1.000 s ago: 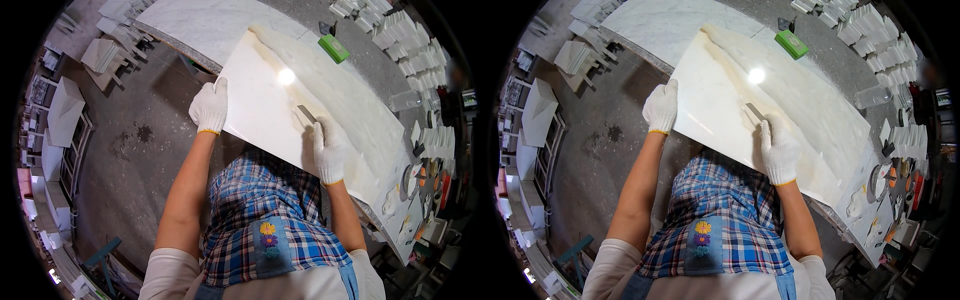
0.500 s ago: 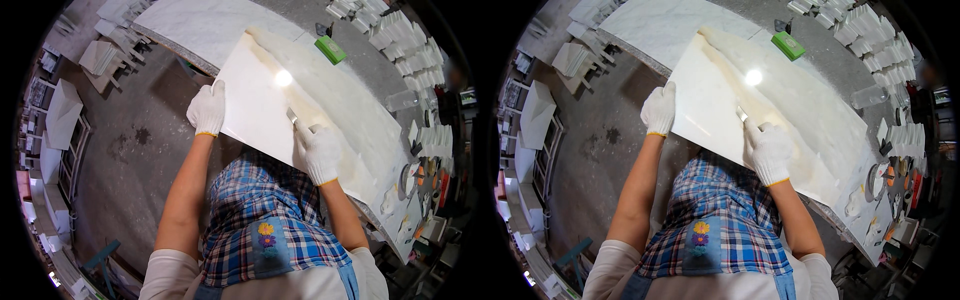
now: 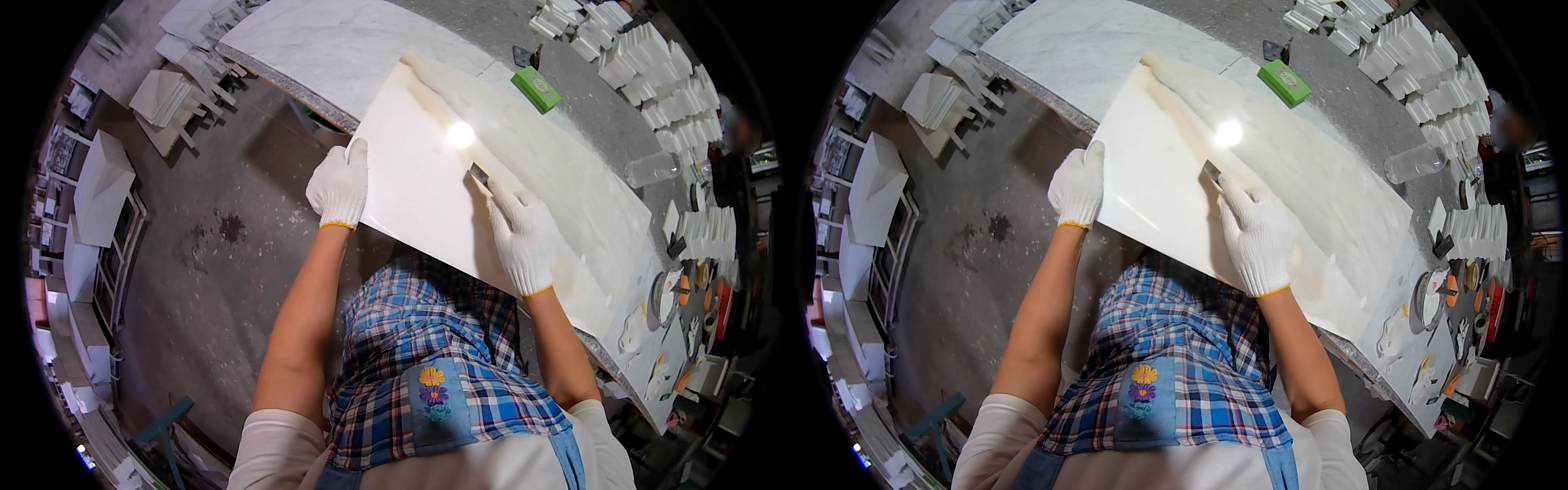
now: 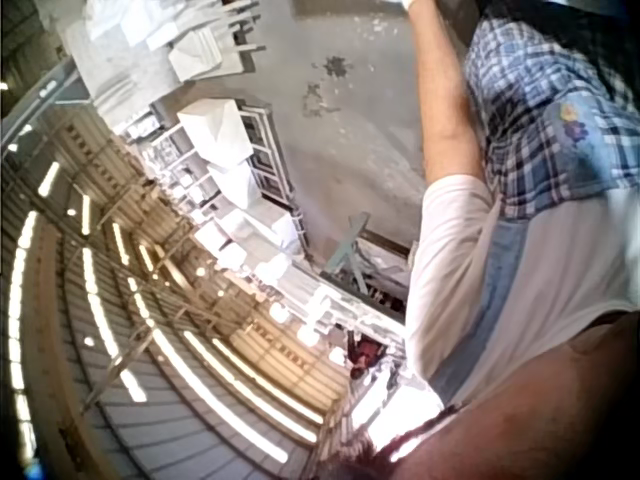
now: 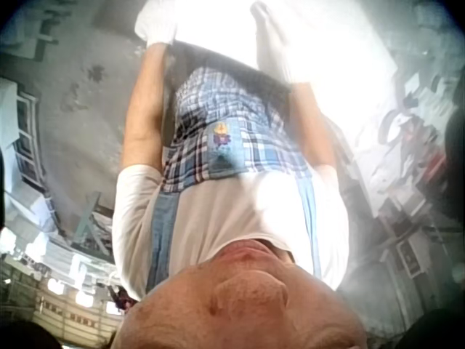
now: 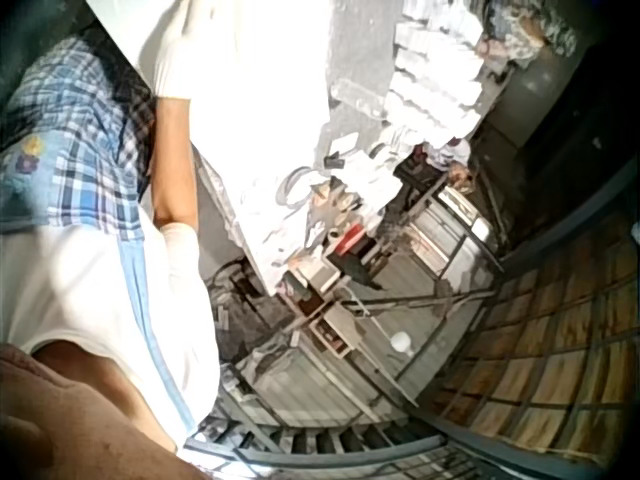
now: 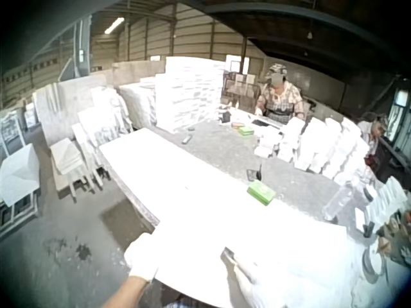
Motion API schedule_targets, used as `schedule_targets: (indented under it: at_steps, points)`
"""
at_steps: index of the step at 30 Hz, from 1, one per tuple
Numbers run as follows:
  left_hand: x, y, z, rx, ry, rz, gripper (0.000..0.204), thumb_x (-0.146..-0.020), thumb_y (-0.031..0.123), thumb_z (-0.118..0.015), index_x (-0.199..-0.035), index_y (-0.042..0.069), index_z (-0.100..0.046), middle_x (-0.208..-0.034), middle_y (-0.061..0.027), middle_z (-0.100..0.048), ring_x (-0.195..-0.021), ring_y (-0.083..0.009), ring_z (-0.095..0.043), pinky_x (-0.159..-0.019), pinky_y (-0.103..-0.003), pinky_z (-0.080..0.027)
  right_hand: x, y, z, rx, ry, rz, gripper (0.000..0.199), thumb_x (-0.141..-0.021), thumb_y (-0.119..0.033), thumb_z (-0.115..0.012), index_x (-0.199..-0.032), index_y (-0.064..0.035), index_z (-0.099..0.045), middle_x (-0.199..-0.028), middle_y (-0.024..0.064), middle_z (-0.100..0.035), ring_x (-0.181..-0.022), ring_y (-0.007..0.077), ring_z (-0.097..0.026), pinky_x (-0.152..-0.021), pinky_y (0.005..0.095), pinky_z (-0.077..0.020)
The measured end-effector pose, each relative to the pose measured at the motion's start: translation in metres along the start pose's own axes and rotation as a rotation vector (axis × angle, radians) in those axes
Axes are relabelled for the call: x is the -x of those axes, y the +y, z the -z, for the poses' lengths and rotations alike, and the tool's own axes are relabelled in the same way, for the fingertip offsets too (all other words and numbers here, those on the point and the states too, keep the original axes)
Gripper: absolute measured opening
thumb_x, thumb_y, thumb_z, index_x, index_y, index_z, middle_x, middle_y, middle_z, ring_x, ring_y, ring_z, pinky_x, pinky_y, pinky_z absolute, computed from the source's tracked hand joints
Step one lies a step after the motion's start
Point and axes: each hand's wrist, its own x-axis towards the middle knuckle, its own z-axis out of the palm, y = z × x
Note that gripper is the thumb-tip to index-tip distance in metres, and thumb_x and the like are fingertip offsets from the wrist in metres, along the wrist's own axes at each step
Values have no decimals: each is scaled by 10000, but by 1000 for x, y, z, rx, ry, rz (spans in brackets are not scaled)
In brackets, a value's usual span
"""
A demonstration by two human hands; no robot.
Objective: The person picks up a white rectangular tile and smooths its edges using a green sanding block. They then place the tile on a stack and retrieve another one. The person wipes the surface of the new tile with a cloth and uses a metal scraper to remove residue from the surface.
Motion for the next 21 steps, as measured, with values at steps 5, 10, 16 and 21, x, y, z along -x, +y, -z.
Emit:
schedule_targets:
  at_steps: [5,10,16,21]
  points:
    - [0,1,0,13,2,6,587,-941,587,-442,-900,54,-685,-974,-226,-682,-972,-416,-641,-830,-455,-479,-6,-1,-10,216,-223,21,183,-913,-282,-632,-1078,-260,-708,-746,82,-614,-663,272,-613,-553,421,-461]
    - [2,2,2,-4,-16,-27,640,-951,600,-408,-960,18,-674,-981,-259,-688,-970,-421,-661,-853,-485,-490,-10,-1,-8,295,-274,34,191,-922,-279,-621,-1097,-258,-693,-753,86,-610,-660,293,-610,-553,435,-465]
    - [4,2,1,1,-4,-31,637,-951,595,-408,-976,19,-679,-986,-258,-688,-974,-417,-663,-856,-484,-490,-15,-4,-4,287,-371,-39,232,-917,-267,-621,-1136,-280,-694,-825,100,-634,-722,324,-630,-606,459,-491]
    - [4,5,4,-12,-18,-18,639,-952,591,-403,-986,19,-686,-1010,-259,-687,-993,-421,-659,-865,-482,-492,-10,5,-1,9,-283,-129,245,-920,-301,-623,-1138,-225,-706,-856,124,-673,-821,300,-662,-687,402,-522]
